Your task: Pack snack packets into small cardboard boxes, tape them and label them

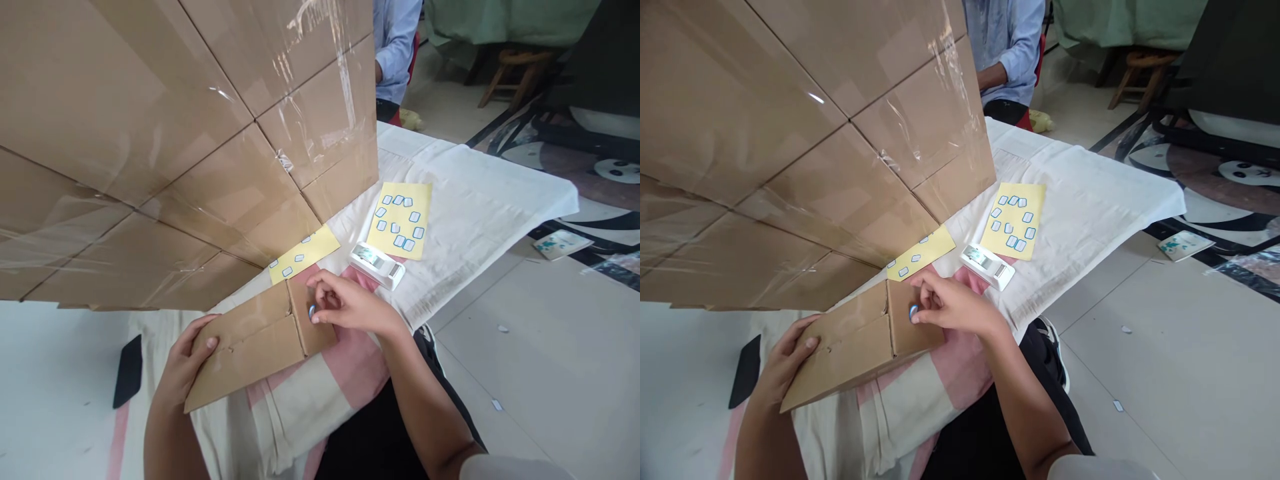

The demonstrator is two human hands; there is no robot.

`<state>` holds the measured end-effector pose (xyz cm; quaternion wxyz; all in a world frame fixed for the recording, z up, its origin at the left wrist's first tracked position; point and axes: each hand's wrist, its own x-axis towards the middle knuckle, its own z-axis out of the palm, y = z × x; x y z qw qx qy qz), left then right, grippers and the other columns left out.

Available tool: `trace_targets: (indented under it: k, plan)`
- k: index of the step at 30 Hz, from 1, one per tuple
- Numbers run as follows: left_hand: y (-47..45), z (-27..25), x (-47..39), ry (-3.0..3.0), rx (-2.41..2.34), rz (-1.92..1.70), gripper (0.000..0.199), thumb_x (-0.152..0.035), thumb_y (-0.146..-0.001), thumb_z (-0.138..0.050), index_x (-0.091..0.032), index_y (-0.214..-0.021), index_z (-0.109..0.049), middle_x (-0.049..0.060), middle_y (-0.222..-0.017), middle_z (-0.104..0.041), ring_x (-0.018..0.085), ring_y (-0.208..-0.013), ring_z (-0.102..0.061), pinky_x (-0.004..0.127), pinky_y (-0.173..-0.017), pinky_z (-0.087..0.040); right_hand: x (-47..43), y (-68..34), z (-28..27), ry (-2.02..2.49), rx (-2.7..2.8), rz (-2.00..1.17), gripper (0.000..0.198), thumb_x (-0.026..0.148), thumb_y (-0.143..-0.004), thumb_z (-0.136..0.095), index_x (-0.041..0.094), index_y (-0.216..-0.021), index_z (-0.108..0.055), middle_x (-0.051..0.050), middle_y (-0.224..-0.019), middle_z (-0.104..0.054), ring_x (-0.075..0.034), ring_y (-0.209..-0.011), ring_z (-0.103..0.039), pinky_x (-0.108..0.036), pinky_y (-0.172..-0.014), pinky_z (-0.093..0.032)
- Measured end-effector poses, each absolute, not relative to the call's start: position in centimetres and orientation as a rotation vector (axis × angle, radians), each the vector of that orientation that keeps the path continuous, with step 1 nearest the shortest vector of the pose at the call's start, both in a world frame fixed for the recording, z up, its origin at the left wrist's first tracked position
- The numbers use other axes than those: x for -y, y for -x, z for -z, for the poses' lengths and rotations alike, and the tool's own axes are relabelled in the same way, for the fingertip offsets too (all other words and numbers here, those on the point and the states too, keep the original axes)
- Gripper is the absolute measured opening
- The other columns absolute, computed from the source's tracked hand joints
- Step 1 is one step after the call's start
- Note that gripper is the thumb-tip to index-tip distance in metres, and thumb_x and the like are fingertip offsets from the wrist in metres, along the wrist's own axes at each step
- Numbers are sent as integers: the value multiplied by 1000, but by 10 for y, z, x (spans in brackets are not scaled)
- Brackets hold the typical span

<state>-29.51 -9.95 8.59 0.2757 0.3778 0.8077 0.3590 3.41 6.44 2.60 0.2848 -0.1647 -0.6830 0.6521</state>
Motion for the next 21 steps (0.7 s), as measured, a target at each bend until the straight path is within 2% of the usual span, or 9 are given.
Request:
trace_targets:
  k: [7, 13, 16, 21]
  plan:
    - [297, -87, 100, -962, -2189, -958, 70, -67, -60, -81, -22, -110, -65, 5, -116, -67, 24, -98, -59, 27, -75, -44, -66, -33, -27, 526, 1805, -1770, 31, 37, -83, -79, 23, -99, -56, 6, -76, -58, -12, -70, -53, -24, -63, -36]
    - [297, -88, 100, -957, -2198, -955, 69, -67, -60, -81, -22, -110, -64, 6, -121, -66, 26, -103, -58, 30, -80, -43, -67, -33, -30, 512, 1833, -1665, 33, 35, -83, -79, 20, -77, -49, 8, -69, -48, -9, -63, -41, -24, -58, -27]
    - [298, -87, 100, -976, -2185, -958, 67, -66, -61, -80, -22, -109, -64, 6, -121, -66, 27, -106, -57, 31, -82, -43, -67, -35, -33, 409, 1868, -1694, 25, 32, -90, -71, 20, -77, -54, 9, -62, -42, -8, -59, -38, -24, -56, -26]
    - [300, -85, 102, -979, -2181, -955, 67, -66, -63, -80, -24, -112, -63, 5, -123, -64, 27, -108, -56, 30, -84, -43, -67, -36, -36, 348, 1916, -1745, 8, 27, -94, -63, 20, -91, -61, 7, -68, -52, -10, -63, -47, -24, -60, -33]
